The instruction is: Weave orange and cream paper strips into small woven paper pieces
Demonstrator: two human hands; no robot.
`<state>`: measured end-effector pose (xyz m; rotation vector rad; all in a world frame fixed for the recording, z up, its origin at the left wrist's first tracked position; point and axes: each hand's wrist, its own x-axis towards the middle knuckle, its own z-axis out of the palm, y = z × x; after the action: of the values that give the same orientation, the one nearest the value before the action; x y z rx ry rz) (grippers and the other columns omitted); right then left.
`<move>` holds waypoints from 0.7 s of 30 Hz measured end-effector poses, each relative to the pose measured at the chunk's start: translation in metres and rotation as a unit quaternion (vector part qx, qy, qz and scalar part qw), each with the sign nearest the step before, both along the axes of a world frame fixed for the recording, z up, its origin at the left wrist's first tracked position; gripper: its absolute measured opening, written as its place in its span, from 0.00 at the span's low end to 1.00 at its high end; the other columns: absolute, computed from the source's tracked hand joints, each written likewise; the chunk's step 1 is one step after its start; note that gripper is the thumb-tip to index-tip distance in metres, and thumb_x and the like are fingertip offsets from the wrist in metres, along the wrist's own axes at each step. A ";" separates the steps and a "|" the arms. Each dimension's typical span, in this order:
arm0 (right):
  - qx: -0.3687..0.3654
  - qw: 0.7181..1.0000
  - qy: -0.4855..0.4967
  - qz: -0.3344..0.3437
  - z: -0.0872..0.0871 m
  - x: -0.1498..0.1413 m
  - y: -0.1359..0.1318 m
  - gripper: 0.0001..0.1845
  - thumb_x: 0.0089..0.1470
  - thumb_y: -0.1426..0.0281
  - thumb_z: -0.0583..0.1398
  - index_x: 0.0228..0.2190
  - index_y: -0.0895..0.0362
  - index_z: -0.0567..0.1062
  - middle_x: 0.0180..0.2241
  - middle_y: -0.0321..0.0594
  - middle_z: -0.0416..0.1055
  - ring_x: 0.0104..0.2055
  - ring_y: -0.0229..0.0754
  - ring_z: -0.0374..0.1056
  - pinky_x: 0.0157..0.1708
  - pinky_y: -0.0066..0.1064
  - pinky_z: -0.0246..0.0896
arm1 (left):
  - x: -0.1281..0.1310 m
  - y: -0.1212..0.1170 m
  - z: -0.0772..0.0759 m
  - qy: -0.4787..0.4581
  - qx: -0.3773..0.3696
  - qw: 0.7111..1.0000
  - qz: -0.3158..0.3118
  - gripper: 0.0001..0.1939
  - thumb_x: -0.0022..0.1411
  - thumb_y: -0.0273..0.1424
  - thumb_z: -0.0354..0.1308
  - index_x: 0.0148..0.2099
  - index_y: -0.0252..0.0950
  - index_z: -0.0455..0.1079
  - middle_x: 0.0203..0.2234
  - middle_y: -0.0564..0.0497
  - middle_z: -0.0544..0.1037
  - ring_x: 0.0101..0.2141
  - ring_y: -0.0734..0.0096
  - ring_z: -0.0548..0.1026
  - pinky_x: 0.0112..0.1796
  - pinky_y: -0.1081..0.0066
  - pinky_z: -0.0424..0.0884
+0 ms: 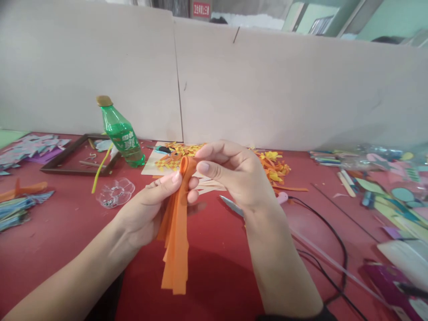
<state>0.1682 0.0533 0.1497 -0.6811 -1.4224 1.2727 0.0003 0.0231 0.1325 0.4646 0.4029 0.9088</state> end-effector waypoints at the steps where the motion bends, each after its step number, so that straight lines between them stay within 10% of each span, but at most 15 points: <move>1: 0.009 1.000 -0.008 -0.008 0.000 0.002 0.000 0.06 0.49 0.69 0.69 0.32 0.52 0.79 0.27 0.32 0.76 0.26 0.34 0.72 0.27 0.27 0.72 | -0.001 0.000 0.002 -0.004 -0.001 1.000 -0.001 0.08 0.55 0.31 0.68 0.34 0.30 0.77 0.27 0.51 0.78 0.28 0.76 0.77 0.37 0.74 0.77; 8: 0.129 0.984 -0.027 -0.123 0.004 0.007 -0.003 0.05 0.48 0.65 0.69 0.29 0.51 0.80 0.30 0.34 0.77 0.30 0.35 0.71 0.32 0.29 0.71 | -0.004 -0.002 0.006 0.044 0.015 0.999 0.001 0.08 0.52 0.31 0.70 0.36 0.34 0.79 0.29 0.52 0.80 0.27 0.77 0.77 0.37 0.72 0.77; 16: 0.118 0.981 -0.109 -0.109 0.016 -0.001 -0.026 0.08 0.47 0.70 0.69 0.33 0.49 0.80 0.30 0.35 0.78 0.31 0.39 0.75 0.30 0.30 0.76 | -0.003 -0.004 0.000 0.227 0.218 0.936 0.156 0.09 0.52 0.32 0.70 0.38 0.43 0.81 0.34 0.53 0.84 0.37 0.67 0.80 0.45 0.67 0.75; 21: 0.173 0.952 -0.160 -0.195 0.018 -0.007 -0.037 0.10 0.49 0.74 0.67 0.32 0.46 0.81 0.33 0.35 0.80 0.35 0.42 0.76 0.36 0.35 0.77 | -0.003 -0.007 0.004 0.309 0.233 0.898 0.209 0.12 0.47 0.34 0.72 0.37 0.42 0.81 0.26 0.53 0.82 0.23 0.71 0.76 0.26 0.71 0.75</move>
<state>0.1609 0.0168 0.1676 -0.8973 -1.6210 0.6024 -0.0023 0.0162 0.1360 1.1541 0.8955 1.2766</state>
